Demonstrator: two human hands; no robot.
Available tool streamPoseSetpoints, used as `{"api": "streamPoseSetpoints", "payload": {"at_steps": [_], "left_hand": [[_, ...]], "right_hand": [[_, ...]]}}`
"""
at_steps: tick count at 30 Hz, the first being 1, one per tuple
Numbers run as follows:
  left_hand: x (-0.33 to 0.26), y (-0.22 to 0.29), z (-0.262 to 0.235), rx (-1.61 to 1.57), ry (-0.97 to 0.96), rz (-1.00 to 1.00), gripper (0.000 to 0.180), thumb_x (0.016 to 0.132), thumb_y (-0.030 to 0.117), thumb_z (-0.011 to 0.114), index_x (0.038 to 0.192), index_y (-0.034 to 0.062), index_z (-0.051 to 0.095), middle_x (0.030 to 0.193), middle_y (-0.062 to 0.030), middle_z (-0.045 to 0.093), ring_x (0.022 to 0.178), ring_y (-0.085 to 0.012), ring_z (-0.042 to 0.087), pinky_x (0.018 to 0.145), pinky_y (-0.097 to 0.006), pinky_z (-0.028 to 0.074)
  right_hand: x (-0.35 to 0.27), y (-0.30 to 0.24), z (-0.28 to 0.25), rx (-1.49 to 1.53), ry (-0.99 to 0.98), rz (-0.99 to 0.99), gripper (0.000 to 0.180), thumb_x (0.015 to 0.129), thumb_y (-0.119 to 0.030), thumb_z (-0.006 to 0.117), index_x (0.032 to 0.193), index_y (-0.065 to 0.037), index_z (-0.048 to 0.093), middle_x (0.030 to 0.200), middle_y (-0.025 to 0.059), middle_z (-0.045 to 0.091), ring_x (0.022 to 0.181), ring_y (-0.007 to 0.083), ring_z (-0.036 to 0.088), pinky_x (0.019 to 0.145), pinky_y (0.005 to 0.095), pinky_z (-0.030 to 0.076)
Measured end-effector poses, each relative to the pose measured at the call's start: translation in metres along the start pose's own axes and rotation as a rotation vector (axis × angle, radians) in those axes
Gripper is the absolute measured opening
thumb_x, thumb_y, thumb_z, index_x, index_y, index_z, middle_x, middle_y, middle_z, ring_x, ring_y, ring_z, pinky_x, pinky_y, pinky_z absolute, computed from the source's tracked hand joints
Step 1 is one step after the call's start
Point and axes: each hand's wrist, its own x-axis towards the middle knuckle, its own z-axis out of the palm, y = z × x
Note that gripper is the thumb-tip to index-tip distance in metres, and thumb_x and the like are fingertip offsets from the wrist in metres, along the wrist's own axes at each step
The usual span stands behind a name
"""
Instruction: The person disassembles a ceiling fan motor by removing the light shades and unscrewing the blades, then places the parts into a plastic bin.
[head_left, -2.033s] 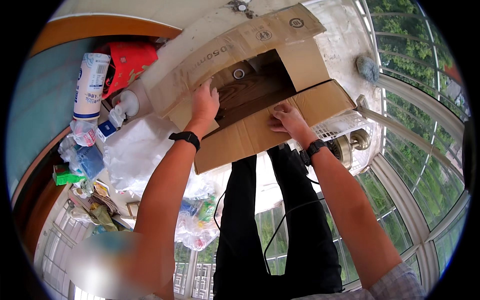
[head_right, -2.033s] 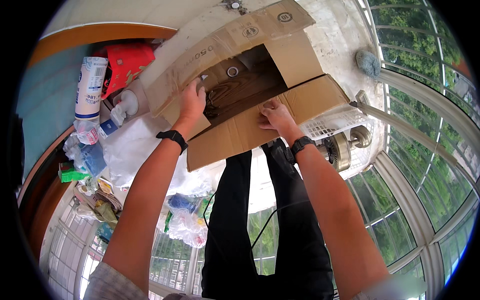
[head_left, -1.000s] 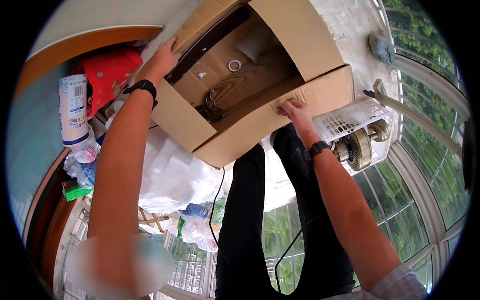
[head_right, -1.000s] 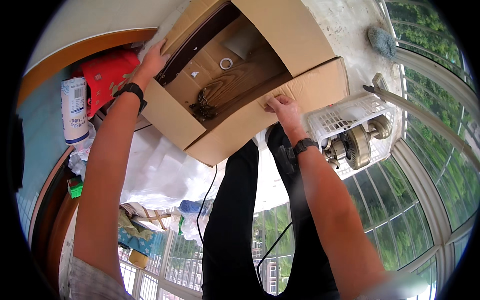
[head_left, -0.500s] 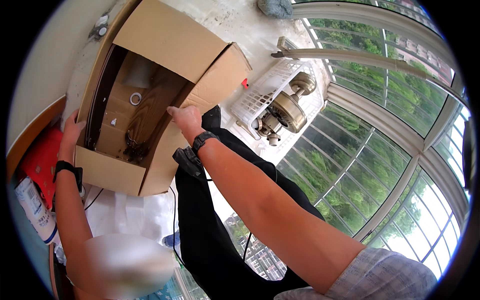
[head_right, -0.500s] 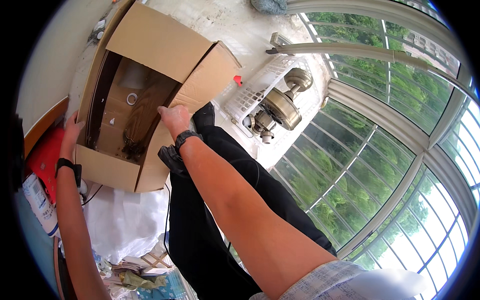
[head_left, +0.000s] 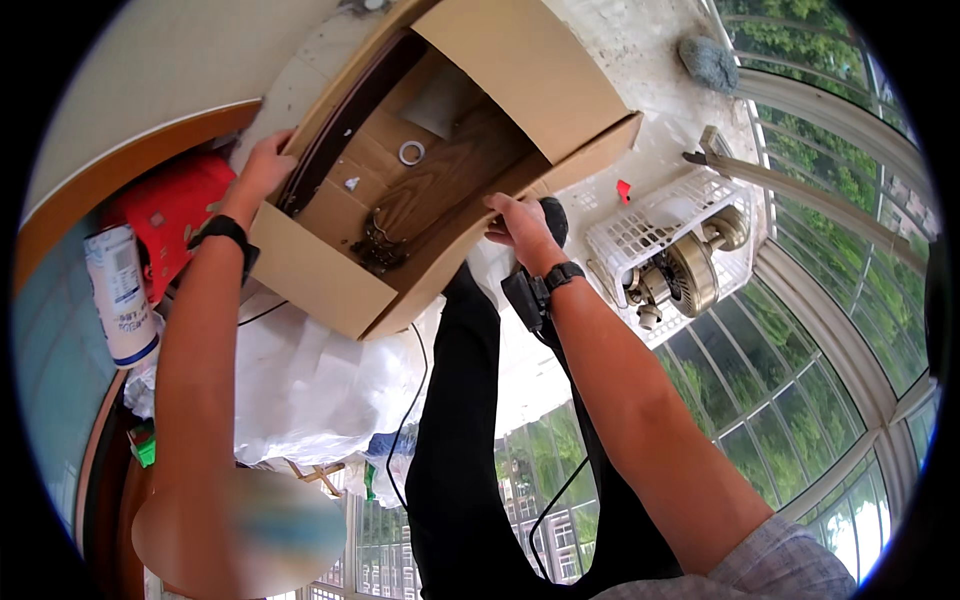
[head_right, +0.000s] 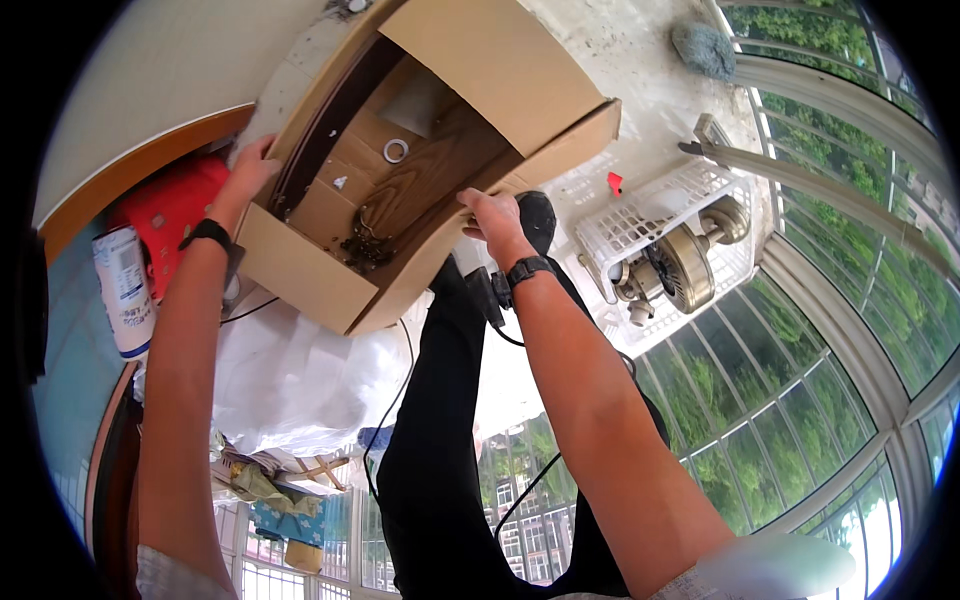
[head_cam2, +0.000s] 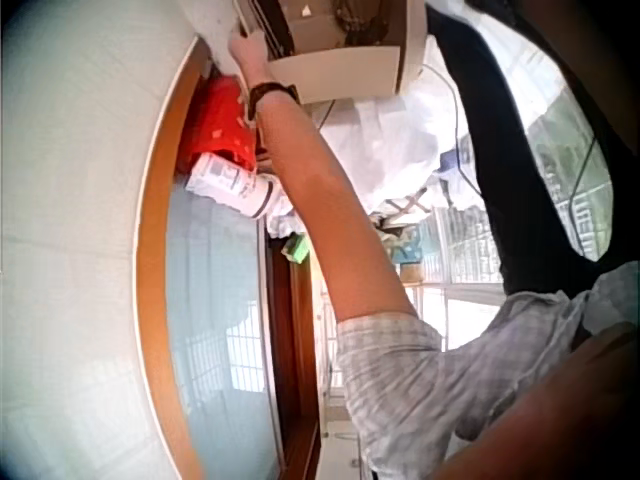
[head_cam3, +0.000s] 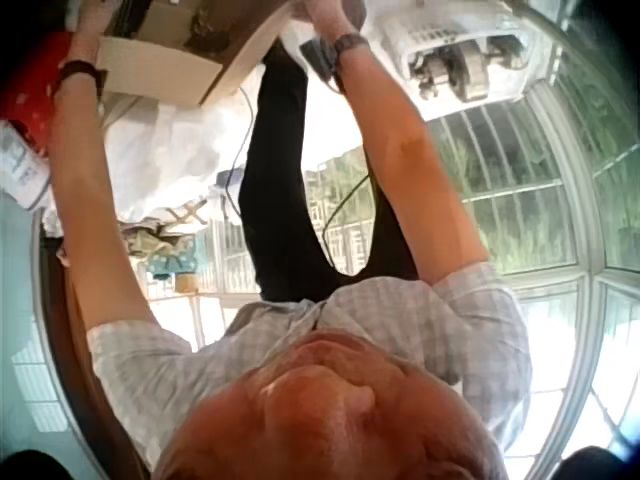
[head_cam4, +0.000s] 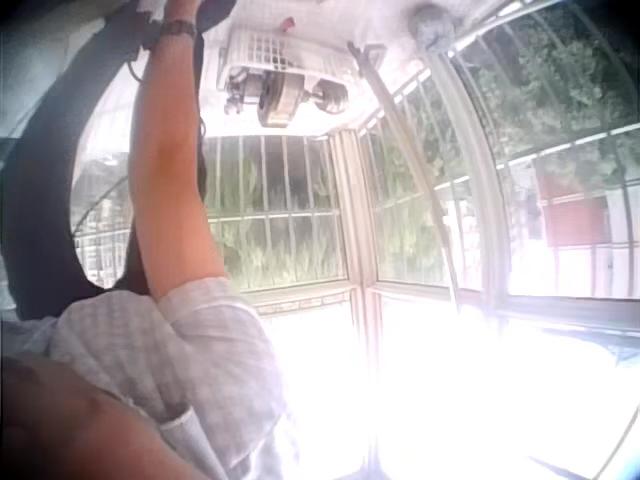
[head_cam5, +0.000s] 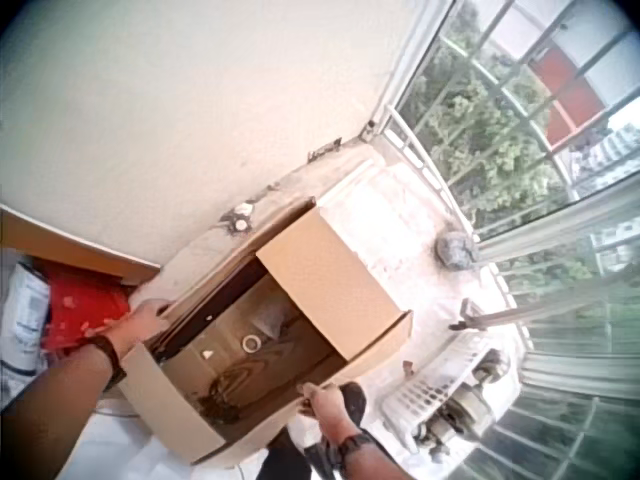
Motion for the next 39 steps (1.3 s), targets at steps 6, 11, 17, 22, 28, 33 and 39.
{"api": "streamPoseSetpoints", "payload": {"at_steps": [6,11,17,22,28,33,39], "left_hand": [[-0.020,0.068,0.017,0.362,0.372,-0.174,0.061,0.077,0.014,0.065,0.135,-0.0006,0.051,0.123,-0.0244,0.060,0.117,-0.0390,0.056,0.101,-0.043,0.044],[-0.059,0.100,0.018,0.227,0.628,-0.046,0.050,0.082,0.018,0.065,0.127,-0.0021,0.054,0.123,-0.0237,0.058,0.116,-0.0391,0.054,0.101,-0.044,0.043],[-0.135,0.143,0.090,-0.156,0.470,-0.178,0.032,0.088,0.013,0.058,0.116,-0.0005,0.060,0.112,-0.0228,0.063,0.104,-0.0396,0.060,0.093,-0.044,0.048],[-0.176,0.164,0.189,-0.357,0.289,-0.329,0.032,0.091,0.013,0.057,0.119,-0.0011,0.060,0.118,-0.0241,0.062,0.109,-0.0351,0.061,0.094,-0.039,0.049],[-0.131,0.149,0.218,-0.193,0.291,-0.345,0.041,0.087,0.014,0.062,0.124,-0.0016,0.056,0.120,-0.0256,0.060,0.115,-0.0401,0.056,0.099,-0.043,0.046],[-0.056,0.084,0.213,0.100,0.128,-0.455,0.056,0.078,0.023,0.072,0.125,-0.0020,0.056,0.123,-0.0260,0.059,0.118,-0.0397,0.055,0.099,-0.044,0.045],[-0.003,0.055,0.207,0.231,-0.157,-0.377,0.063,0.070,0.033,0.081,0.119,-0.0021,0.062,0.119,-0.0250,0.063,0.111,-0.0383,0.060,0.096,-0.041,0.048]], "right_hand": [[-0.025,-0.003,-0.010,-0.224,0.120,0.062,0.058,0.077,-0.049,0.076,0.097,0.004,0.063,0.087,0.0093,0.058,0.080,0.0219,0.061,0.074,0.0361,0.054],[-0.055,-0.009,-0.021,-0.231,0.019,0.102,0.037,0.086,-0.043,0.069,0.087,-0.007,0.060,0.072,0.0028,0.052,0.063,0.0133,0.052,0.061,0.0270,0.048],[-0.068,-0.033,-0.031,-0.376,-0.044,0.057,0.030,0.091,-0.027,0.064,0.096,0.001,0.054,0.085,0.0101,0.064,0.076,0.0225,0.070,0.069,0.0340,0.059],[-0.071,-0.064,-0.011,-0.445,-0.171,-0.169,0.023,0.091,-0.019,0.063,0.095,0.001,0.054,0.087,0.0134,0.066,0.077,0.0231,0.070,0.067,0.0332,0.058],[-0.021,-0.077,-0.012,-0.691,-0.096,-0.329,0.017,0.088,-0.014,0.062,0.088,0.003,0.057,0.080,0.0137,0.067,0.073,0.0213,0.070,0.060,0.0332,0.057],[-0.004,-0.074,0.000,-0.852,-0.155,-0.425,0.015,0.090,-0.012,0.060,0.089,0.003,0.058,0.080,0.0114,0.066,0.069,0.0202,0.071,0.056,0.0318,0.057],[-0.007,-0.084,-0.015,-0.663,-0.221,-0.353,0.015,0.096,-0.014,0.055,0.098,0.001,0.054,0.086,0.0080,0.065,0.070,0.0164,0.070,0.049,0.0261,0.053]]}}
